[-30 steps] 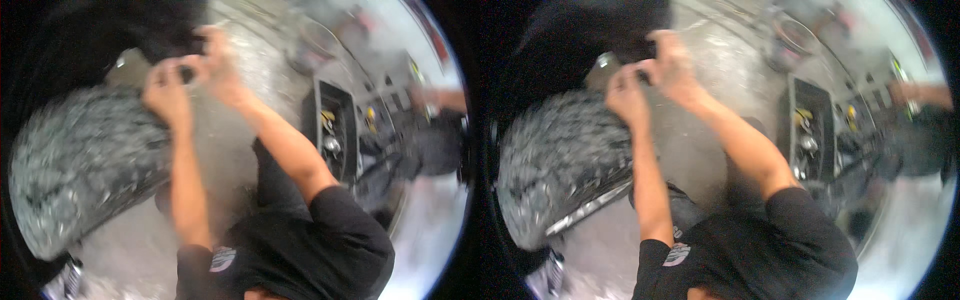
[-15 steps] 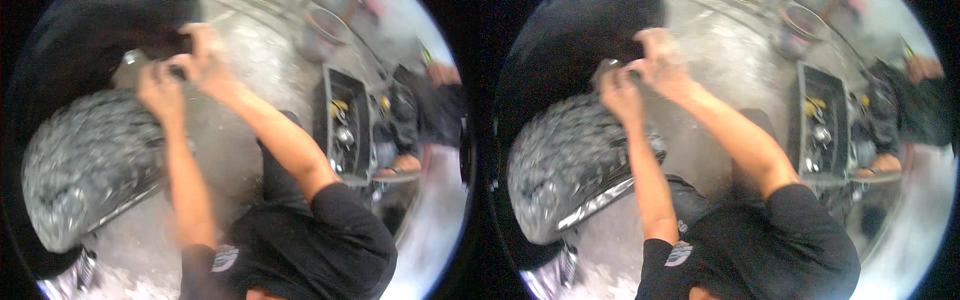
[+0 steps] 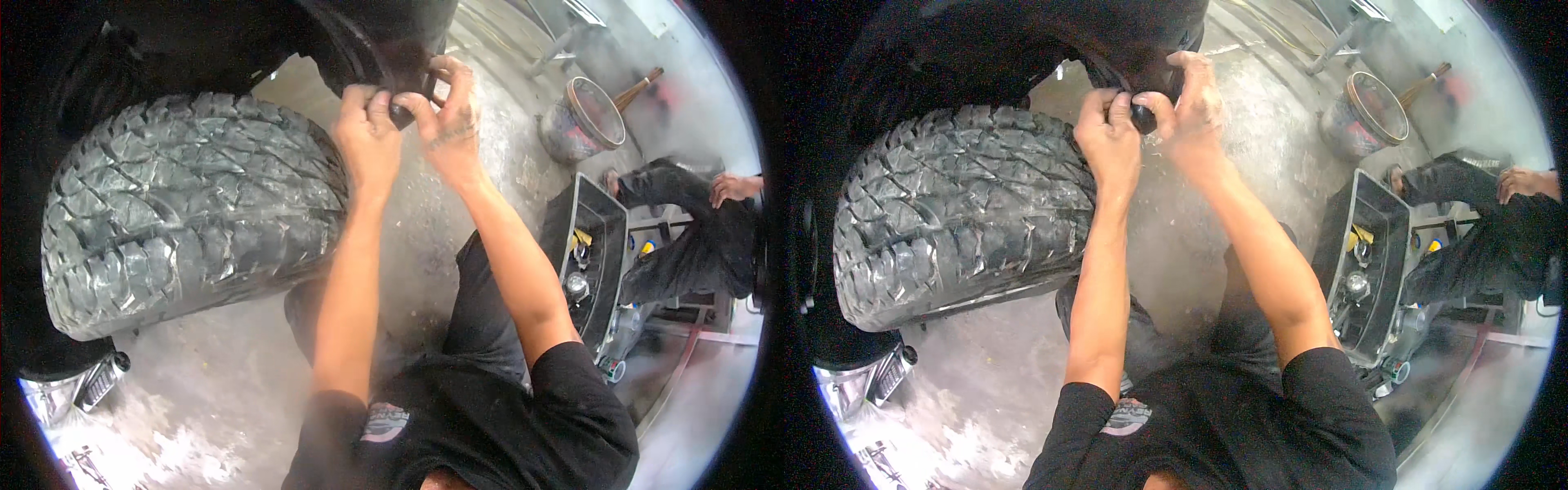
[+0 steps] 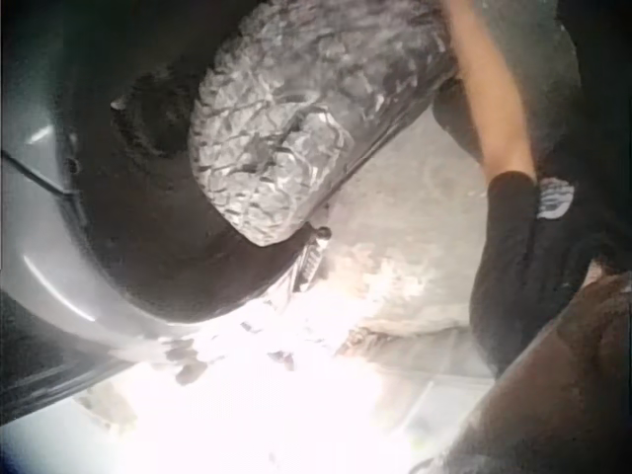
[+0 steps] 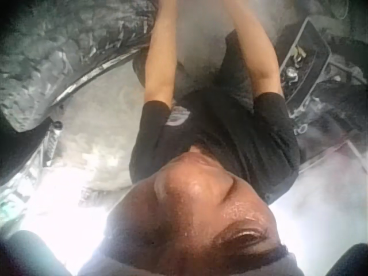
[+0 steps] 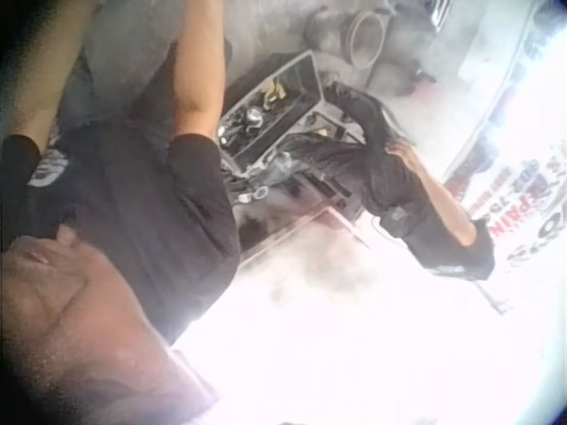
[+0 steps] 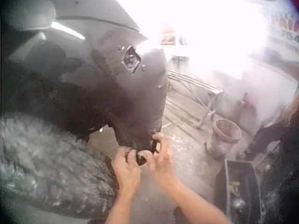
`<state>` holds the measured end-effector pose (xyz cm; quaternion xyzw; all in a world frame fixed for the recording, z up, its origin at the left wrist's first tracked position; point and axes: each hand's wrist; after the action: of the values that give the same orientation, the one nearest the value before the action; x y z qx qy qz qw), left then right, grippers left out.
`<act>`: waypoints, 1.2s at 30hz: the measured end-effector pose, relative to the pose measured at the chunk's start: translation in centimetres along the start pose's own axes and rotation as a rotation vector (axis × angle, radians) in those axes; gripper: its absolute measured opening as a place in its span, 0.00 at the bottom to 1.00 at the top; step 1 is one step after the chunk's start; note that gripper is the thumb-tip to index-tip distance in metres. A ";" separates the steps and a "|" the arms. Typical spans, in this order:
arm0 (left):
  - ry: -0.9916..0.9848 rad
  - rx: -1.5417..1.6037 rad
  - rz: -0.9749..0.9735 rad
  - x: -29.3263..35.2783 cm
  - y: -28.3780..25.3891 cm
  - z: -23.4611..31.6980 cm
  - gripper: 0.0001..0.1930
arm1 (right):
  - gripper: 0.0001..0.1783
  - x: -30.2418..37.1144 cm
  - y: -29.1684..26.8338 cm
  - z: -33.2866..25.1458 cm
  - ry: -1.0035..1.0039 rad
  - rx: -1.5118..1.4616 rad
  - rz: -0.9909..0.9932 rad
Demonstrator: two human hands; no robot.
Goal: The person aligns and presses a black plastic trim piece onto a car fender by hand, then retrieves small fasteners from a tray and installs them by hand to secure the trim to the wheel well.
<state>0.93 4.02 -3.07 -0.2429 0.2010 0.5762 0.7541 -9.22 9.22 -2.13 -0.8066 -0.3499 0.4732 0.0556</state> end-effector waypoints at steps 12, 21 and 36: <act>-0.350 0.593 0.059 0.8 0.6 0.3 0.08 | 0.34 0.0 -0.2 -1.2 0.111 -0.109 -0.086; 0.170 0.192 0.171 0.3 1.0 -2.0 0.01 | 0.35 0.0 -0.1 -2.1 0.085 -0.018 -0.125; 0.145 0.458 0.181 -3.4 -1.3 4.0 0.42 | 0.40 0.2 0.6 -2.6 -0.010 0.292 -0.068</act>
<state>1.40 3.54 2.31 -0.0874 0.4007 0.5619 0.7184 -6.82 9.53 -1.12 -0.7751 -0.3048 0.5210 0.1865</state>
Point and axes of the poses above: each hand's wrist, its own x-axis away from the middle knuckle, its own y-axis out of the palm, z = x × y, and after that the axes turned 11 degrees about -z, right-handed
